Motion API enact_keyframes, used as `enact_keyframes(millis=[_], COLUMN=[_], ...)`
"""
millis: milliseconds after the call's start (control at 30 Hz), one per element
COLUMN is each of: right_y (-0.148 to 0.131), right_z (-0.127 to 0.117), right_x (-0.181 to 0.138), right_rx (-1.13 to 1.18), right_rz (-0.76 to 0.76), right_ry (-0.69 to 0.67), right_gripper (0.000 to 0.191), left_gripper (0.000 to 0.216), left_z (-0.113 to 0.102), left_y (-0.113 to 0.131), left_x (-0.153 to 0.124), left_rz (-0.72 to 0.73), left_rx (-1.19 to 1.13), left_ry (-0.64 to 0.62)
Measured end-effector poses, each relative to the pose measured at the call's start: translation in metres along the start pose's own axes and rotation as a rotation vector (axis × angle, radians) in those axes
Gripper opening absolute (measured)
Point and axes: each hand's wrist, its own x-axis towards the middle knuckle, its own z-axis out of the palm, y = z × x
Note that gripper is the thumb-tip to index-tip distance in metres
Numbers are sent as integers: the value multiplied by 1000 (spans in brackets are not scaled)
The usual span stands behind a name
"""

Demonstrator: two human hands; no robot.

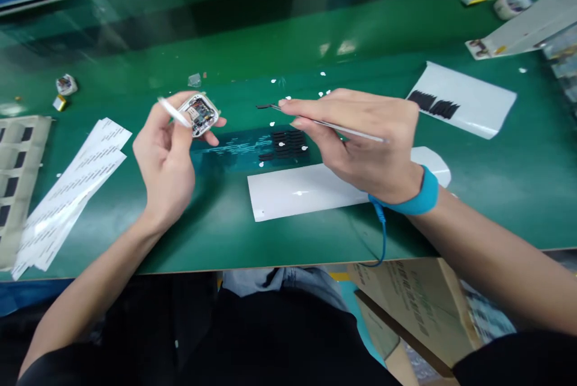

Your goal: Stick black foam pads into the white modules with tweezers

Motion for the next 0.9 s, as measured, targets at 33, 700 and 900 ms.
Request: enact_keyframes(millis=[33,700,900], right_y=[-1,-31,-31], right_z=[1,-12,-11], right_x=[0,-4,-5], right_rx=[-3,20,-15], right_rz=[-30,-127,-206], right_ry=[7,-352,-354], right_gripper=[16,22,23], left_gripper=[13,29,23], left_z=[0,9,10], left_y=[1,8,11], left_x=[3,-12,-15], left_rz=[-153,-537,-506], left_rx=[-80,-294,-299], left_ry=[33,-26,-31])
